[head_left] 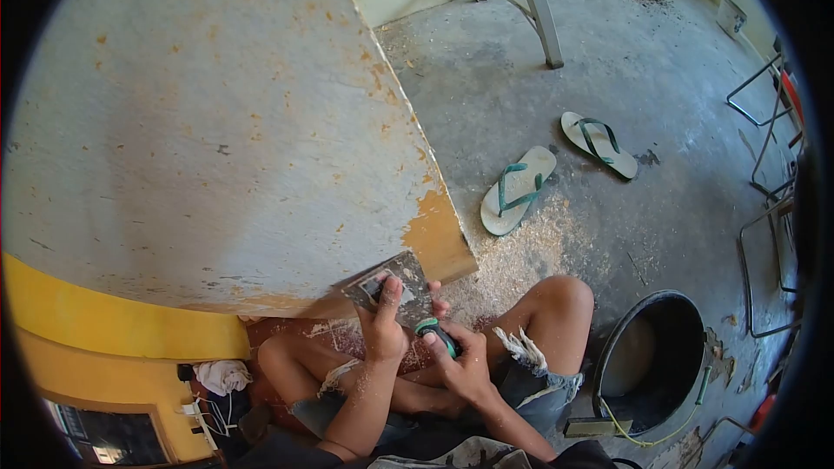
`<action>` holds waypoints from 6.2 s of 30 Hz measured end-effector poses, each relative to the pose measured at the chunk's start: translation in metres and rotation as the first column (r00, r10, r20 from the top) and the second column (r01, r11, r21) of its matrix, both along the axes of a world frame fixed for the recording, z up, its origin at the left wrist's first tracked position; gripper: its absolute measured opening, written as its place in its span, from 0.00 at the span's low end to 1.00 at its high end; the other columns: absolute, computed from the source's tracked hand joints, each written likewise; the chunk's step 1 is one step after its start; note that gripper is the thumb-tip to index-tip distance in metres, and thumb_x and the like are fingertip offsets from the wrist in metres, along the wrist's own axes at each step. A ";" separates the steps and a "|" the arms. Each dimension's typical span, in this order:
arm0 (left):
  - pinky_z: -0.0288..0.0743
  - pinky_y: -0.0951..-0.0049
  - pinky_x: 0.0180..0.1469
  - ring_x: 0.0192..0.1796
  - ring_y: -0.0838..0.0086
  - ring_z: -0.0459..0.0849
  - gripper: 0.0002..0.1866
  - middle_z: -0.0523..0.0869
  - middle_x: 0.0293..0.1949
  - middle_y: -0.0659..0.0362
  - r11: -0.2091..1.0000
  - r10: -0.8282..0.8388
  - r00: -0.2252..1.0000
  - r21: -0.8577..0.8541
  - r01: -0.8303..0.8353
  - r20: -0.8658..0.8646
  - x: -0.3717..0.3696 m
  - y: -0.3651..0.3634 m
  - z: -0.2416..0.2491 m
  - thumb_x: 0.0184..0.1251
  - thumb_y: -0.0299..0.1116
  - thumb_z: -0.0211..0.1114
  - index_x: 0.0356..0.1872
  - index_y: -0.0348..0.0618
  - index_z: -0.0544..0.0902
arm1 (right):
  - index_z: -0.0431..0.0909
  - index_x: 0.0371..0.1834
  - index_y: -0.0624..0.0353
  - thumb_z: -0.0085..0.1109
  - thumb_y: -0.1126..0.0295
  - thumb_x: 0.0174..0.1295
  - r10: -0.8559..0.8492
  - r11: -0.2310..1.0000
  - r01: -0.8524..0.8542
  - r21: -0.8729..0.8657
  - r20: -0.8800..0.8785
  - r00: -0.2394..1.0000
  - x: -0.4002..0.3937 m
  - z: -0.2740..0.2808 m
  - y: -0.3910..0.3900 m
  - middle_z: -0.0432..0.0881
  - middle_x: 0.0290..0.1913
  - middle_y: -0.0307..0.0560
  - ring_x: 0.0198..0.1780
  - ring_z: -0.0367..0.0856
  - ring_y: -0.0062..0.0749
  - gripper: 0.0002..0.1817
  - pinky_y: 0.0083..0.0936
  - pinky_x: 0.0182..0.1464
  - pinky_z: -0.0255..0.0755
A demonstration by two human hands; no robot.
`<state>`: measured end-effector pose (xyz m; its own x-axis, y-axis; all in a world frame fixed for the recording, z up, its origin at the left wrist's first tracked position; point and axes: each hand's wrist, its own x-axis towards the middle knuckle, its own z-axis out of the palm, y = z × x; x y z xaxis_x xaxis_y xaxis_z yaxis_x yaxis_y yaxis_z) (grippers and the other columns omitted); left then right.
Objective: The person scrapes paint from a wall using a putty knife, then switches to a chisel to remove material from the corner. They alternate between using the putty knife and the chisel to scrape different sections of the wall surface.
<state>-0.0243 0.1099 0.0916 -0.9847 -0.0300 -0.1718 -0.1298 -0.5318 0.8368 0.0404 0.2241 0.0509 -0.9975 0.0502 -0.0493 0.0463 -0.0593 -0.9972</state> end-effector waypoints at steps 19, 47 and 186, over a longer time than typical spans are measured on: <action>0.86 0.58 0.31 0.28 0.57 0.87 0.19 0.86 0.36 0.42 1.000 0.024 1.000 0.018 -0.024 0.007 0.001 -0.005 -0.018 0.73 0.42 0.63 0.51 0.37 0.72 | 0.85 0.45 0.65 0.66 0.66 0.65 0.007 1.000 -0.007 0.015 0.008 1.000 0.000 -0.005 -0.002 0.82 0.23 0.47 0.27 0.78 0.16 0.12 0.21 0.32 0.73; 0.85 0.57 0.32 0.29 0.55 0.88 0.20 0.85 0.35 0.42 1.000 0.009 1.000 -0.001 -0.009 0.004 -0.001 -0.010 -0.026 0.74 0.44 0.61 0.51 0.36 0.72 | 0.85 0.46 0.64 0.66 0.67 0.65 0.011 1.000 -0.011 0.001 0.014 1.000 0.002 -0.006 -0.002 0.83 0.26 0.52 0.28 0.80 0.18 0.12 0.22 0.35 0.75; 0.86 0.55 0.31 0.28 0.53 0.87 0.18 0.85 0.35 0.41 0.999 0.038 0.998 0.032 -0.039 0.049 0.001 -0.004 0.005 0.74 0.42 0.60 0.54 0.40 0.70 | 0.84 0.45 0.65 0.65 0.66 0.65 0.037 0.998 -0.038 -0.040 -0.014 0.999 0.000 0.023 0.008 0.73 0.19 0.45 0.23 0.68 0.17 0.13 0.22 0.29 0.68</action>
<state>-0.0231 0.1062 0.0963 -0.9734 -0.0612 -0.2210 -0.1489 -0.5641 0.8122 0.0402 0.2322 0.0738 -0.9993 0.0108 -0.0371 0.0358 -0.0978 -0.9946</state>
